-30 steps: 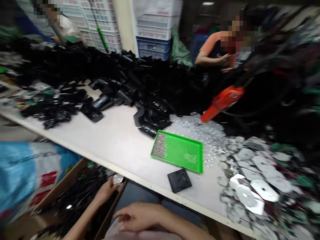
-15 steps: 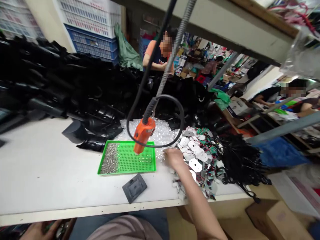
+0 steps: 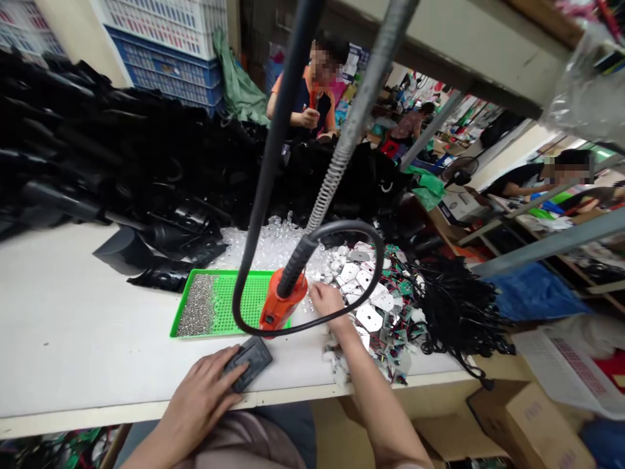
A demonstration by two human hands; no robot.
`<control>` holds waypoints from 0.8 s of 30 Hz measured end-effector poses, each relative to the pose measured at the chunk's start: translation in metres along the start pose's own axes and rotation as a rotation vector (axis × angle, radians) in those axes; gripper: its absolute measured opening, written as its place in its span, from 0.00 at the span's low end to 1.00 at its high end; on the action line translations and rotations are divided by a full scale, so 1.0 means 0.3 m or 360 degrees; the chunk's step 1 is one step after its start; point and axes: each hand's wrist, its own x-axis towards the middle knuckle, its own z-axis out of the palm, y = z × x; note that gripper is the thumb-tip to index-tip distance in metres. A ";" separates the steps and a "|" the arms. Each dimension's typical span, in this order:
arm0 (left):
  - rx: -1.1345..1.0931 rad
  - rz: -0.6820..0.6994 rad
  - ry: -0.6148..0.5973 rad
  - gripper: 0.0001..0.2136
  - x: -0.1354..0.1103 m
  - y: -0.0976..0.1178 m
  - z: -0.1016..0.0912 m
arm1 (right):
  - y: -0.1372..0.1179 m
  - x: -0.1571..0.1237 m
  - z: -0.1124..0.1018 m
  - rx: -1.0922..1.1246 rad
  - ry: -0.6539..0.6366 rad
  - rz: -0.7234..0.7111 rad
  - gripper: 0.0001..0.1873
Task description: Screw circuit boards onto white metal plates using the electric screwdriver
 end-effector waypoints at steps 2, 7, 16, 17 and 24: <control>0.0004 0.0064 -0.0080 0.14 0.017 -0.007 0.014 | 0.009 -0.037 -0.054 0.0107 -0.0111 0.0112 0.22; -0.0141 0.0055 -0.0018 0.16 0.026 -0.008 -0.027 | 0.002 -0.216 -0.088 0.0701 -0.0401 0.0477 0.27; -0.1646 -0.0978 -0.0476 0.20 0.179 0.151 -0.077 | -0.139 -0.387 0.086 0.0351 -0.0853 -0.0075 0.11; -0.1804 -0.1129 -0.0471 0.20 0.175 0.149 -0.071 | -0.148 -0.389 0.098 0.0195 -0.0623 -0.0245 0.09; -0.2539 -0.1862 -0.0039 0.30 0.072 0.161 -0.056 | -0.162 -0.462 0.192 -0.0674 0.0055 -0.1658 0.12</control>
